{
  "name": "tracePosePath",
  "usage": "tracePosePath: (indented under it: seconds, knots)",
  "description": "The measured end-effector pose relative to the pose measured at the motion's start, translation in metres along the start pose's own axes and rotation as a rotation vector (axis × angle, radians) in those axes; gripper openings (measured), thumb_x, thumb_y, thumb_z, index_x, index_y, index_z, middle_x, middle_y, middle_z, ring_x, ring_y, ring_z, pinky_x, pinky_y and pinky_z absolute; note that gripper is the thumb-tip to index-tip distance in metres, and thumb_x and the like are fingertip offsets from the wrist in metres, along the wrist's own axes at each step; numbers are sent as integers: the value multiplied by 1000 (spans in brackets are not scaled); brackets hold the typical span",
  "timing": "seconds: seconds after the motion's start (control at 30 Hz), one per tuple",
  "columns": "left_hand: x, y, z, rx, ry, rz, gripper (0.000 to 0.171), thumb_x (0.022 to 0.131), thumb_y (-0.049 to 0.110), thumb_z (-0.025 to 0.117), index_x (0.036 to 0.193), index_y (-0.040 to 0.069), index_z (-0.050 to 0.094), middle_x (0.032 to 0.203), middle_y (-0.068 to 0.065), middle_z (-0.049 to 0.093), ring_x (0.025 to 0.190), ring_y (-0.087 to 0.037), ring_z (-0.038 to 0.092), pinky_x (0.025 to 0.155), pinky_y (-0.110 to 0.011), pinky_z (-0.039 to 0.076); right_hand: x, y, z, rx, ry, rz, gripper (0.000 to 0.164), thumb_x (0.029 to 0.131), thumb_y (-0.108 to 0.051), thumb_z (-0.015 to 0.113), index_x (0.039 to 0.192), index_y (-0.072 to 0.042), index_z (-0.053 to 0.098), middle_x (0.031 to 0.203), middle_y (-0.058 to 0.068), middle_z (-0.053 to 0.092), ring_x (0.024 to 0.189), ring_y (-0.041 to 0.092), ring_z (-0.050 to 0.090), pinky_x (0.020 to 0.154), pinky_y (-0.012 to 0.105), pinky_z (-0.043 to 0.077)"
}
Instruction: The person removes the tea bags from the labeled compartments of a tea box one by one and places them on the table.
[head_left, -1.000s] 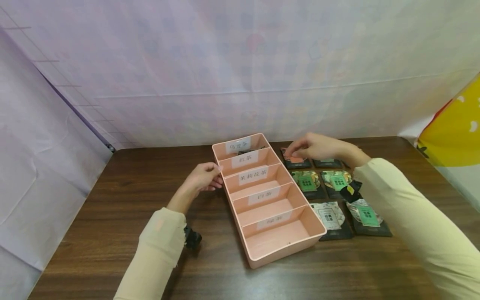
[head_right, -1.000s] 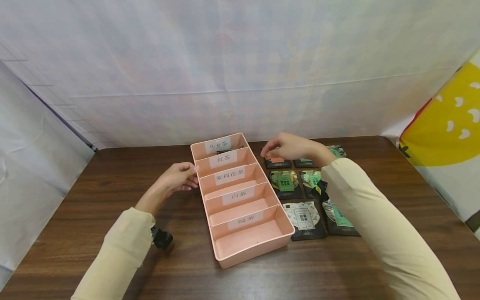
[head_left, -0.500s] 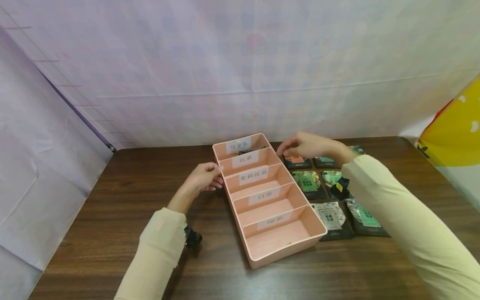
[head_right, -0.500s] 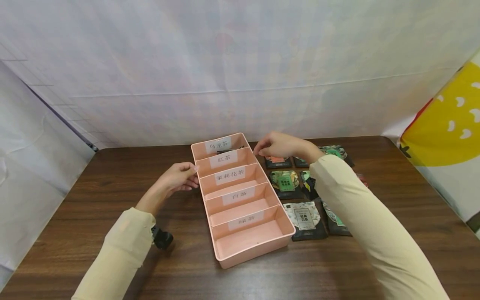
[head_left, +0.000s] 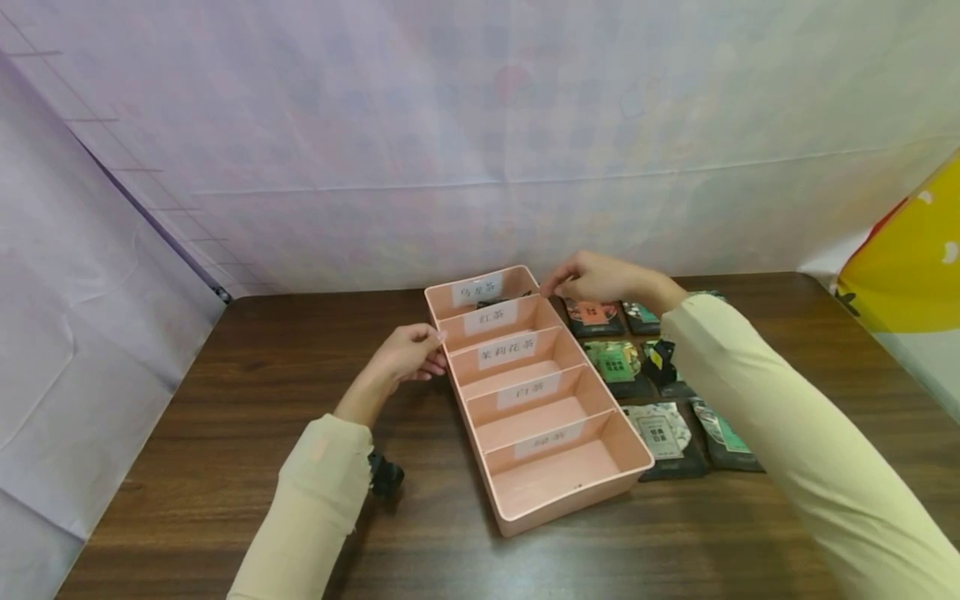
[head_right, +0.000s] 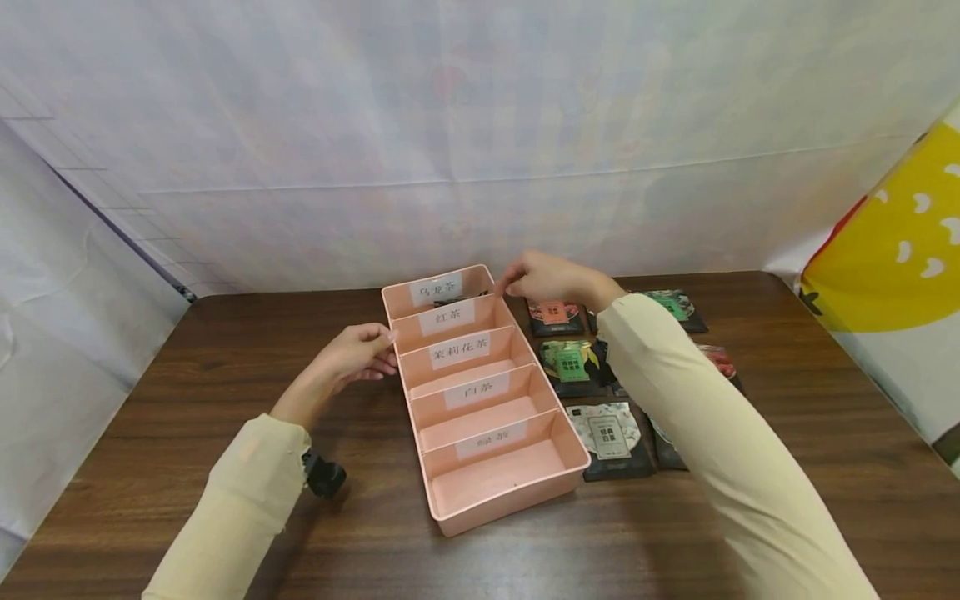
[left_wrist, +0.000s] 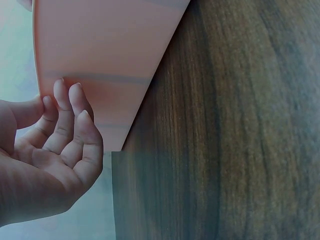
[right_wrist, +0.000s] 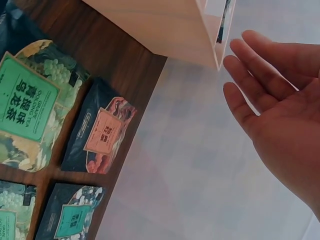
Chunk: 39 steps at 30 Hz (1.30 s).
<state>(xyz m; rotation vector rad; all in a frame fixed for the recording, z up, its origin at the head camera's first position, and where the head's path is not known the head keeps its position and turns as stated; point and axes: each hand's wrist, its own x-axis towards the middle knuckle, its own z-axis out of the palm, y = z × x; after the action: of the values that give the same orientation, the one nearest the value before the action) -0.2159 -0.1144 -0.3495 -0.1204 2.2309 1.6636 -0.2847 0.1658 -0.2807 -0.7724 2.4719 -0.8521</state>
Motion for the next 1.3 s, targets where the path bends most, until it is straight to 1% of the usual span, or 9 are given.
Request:
tracePosePath:
  seconds: [0.13,0.2,0.3,0.37,0.4,0.7,1.03,1.23,1.3]
  knots:
    - [-1,1,0,2,3,-5,20,97,21,46,90,3,51,67,-4,56,58,-12,57,53,-24,46,6,-2,1,16,-5,-14,30,93,0,39,114,1,60,122,18,54,41,9,28,42,25,31]
    - [-1,1,0,0,5,-10,20,97,21,46,89,3,51,67,-4,56,57,-12,57,52,-23,46,9,-4,3,5,-9,-31,29,93,0,39,113,2,61,129,16,50,50,13,43,47,26,35]
    - [-1,2,0,1,5,-14,21,97,21,47,90,3,51,68,-5,56,58,-12,57,53,-24,46,14,-4,7,-24,-11,-50,30,91,3,40,112,3,61,133,16,46,90,25,58,62,30,42]
    - [-1,2,0,3,6,-15,21,97,22,47,90,3,51,68,-5,56,58,-12,57,53,-24,47,16,-4,10,-31,-15,-62,31,89,5,40,112,4,61,134,17,44,119,31,43,74,34,42]
    - [-1,2,0,3,5,-15,21,97,22,47,90,3,51,68,-5,56,58,-12,57,54,-25,47,18,-3,11,-36,-17,-65,32,88,6,40,113,5,60,134,18,44,126,32,36,79,35,41]
    - [-1,2,0,7,7,-12,21,97,21,47,89,3,51,68,-5,56,58,-12,57,53,-24,46,24,2,21,-35,-27,-84,30,91,2,42,116,8,57,135,22,40,127,37,31,97,49,33]
    - [0,2,1,-4,2,-10,20,97,20,47,87,3,51,67,-4,56,57,-12,57,52,-24,46,20,3,24,-30,-22,-39,31,93,-1,42,121,5,54,134,21,42,126,35,34,96,47,35]
    - [0,1,2,-2,5,-13,21,97,22,47,88,3,51,68,-5,56,58,-12,57,53,-24,47,19,6,25,-32,-5,-47,31,94,-2,42,121,3,55,134,20,43,124,32,38,80,39,38]
    - [0,1,2,-2,5,-12,21,97,22,47,88,3,51,69,-5,57,59,-13,57,54,-25,47,18,6,24,-28,-3,-39,31,94,-2,41,122,3,54,134,19,43,125,32,36,84,39,39]
